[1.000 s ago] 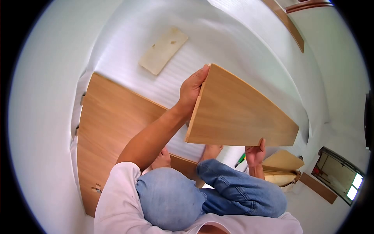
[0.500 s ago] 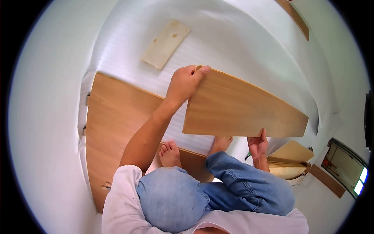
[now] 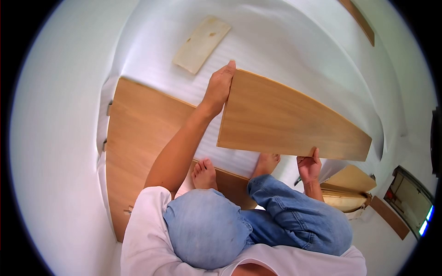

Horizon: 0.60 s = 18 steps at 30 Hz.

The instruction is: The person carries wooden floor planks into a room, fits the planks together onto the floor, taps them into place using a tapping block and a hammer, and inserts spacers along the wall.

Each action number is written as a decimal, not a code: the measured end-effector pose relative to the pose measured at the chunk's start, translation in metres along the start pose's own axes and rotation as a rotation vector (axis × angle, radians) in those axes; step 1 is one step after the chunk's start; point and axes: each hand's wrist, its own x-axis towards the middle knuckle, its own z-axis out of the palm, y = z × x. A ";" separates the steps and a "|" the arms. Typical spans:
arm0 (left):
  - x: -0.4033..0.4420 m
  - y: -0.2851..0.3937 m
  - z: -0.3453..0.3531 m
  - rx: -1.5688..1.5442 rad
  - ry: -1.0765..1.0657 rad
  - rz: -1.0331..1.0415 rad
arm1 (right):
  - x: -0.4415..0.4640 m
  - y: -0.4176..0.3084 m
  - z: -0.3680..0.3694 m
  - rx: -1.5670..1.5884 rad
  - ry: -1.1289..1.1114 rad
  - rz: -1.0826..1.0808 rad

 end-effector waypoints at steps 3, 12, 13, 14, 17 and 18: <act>0.006 -0.009 0.012 -0.357 -0.041 0.003 | 0.001 -0.006 0.000 -0.003 -0.019 0.006; 0.017 -0.022 -0.014 -0.385 -0.054 0.001 | -0.005 -0.010 0.006 -0.005 -0.022 -0.003; 0.017 -0.021 -0.017 -0.432 -0.101 0.047 | -0.005 -0.009 0.010 -0.010 -0.021 0.007; 0.015 -0.020 -0.021 -0.476 -0.149 0.094 | -0.006 -0.007 0.014 -0.052 0.070 -0.040; -0.003 -0.010 -0.030 -0.385 -0.200 0.009 | -0.007 -0.005 0.026 -0.108 0.161 -0.091; -0.010 -0.006 -0.030 -0.383 -0.198 0.006 | -0.008 -0.005 0.027 -0.125 0.165 -0.098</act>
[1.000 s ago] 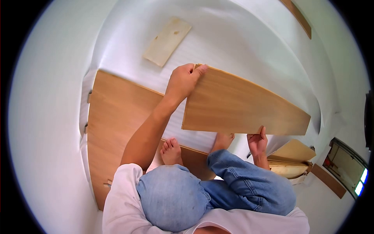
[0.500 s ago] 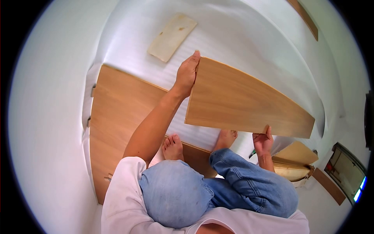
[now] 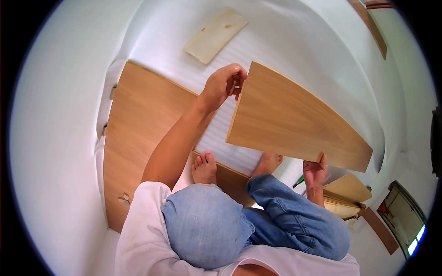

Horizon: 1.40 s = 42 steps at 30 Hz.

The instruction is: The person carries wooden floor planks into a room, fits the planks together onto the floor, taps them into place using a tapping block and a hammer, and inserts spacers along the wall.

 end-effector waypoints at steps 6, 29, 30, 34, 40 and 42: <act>-0.017 0.003 0.015 0.528 0.051 -0.165 | 0.004 -0.001 -0.007 0.038 -0.050 0.037; -0.043 0.001 -0.009 0.338 0.036 -0.319 | 0.018 0.000 -0.015 0.035 -0.131 0.053; -0.043 -0.003 -0.007 0.337 0.033 -0.326 | 0.018 0.000 -0.015 0.039 -0.168 0.060; -0.041 -0.004 0.003 0.509 0.036 -0.323 | 0.022 -0.002 -0.022 0.028 -0.225 0.078; -0.039 -0.006 0.000 0.674 0.059 -0.318 | 0.027 0.002 -0.029 0.069 -0.170 0.092; -0.040 -0.007 0.002 0.781 0.069 -0.267 | 0.025 0.006 -0.027 0.088 -0.178 0.103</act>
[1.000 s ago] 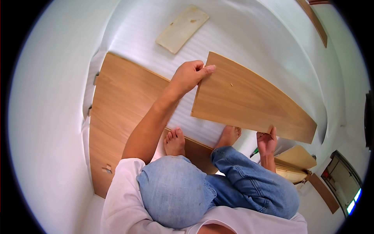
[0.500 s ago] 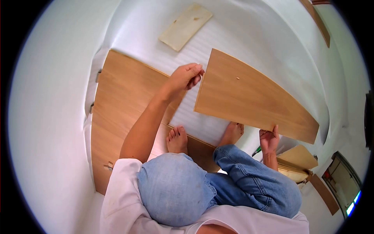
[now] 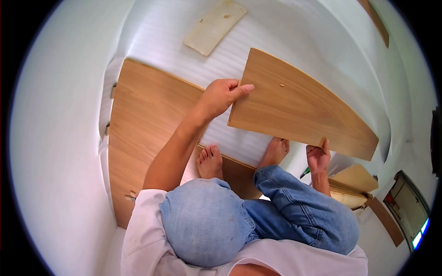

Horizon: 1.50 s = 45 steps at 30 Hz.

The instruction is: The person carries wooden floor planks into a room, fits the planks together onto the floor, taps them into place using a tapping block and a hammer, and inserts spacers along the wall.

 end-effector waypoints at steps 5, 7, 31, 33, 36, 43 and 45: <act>0.001 -0.008 0.008 0.018 0.063 0.181 | 0.002 -0.003 -0.027 0.075 -0.002 -0.008; 0.009 -0.033 0.003 0.047 0.076 0.172 | 0.004 0.001 -0.032 -0.001 0.056 -0.039; 0.109 0.080 -0.040 -0.049 0.397 0.211 | 0.019 0.013 0.011 -0.030 0.115 -0.080; 0.065 0.012 -0.033 -0.226 0.344 0.024 | 0.021 0.009 0.012 -0.004 0.093 -0.110; 0.019 0.013 0.011 -0.628 -0.024 0.025 | 0.011 -0.003 0.001 0.053 -0.010 -0.058; -0.005 0.055 0.032 -0.626 -0.078 0.209 | -0.004 -0.008 0.065 0.000 0.125 -0.194; -0.008 0.060 0.036 -0.702 -0.042 0.130 | -0.005 -0.011 0.060 0.016 0.077 -0.163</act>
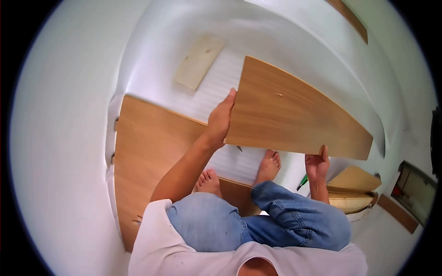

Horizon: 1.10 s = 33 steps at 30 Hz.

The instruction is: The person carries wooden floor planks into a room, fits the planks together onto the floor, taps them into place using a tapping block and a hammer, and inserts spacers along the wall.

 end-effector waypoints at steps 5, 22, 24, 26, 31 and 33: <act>-0.007 -0.004 0.010 -0.073 -0.092 0.022 | -0.007 -0.007 -0.005 0.041 -0.078 -0.002; 0.005 0.006 -0.015 0.304 -0.029 0.094 | -0.005 -0.007 -0.015 0.014 -0.118 0.024; 0.007 0.001 -0.011 0.299 0.025 0.098 | -0.004 -0.004 -0.019 0.028 -0.115 0.029; 0.008 -0.003 -0.012 0.291 0.081 0.110 | -0.001 -0.001 -0.022 0.060 -0.123 0.057; 0.006 -0.008 -0.021 0.668 0.278 0.284 | 0.003 0.002 -0.031 0.047 -0.134 0.074; 0.003 -0.003 -0.016 0.764 0.337 0.349 | 0.006 0.003 -0.042 0.067 -0.197 0.105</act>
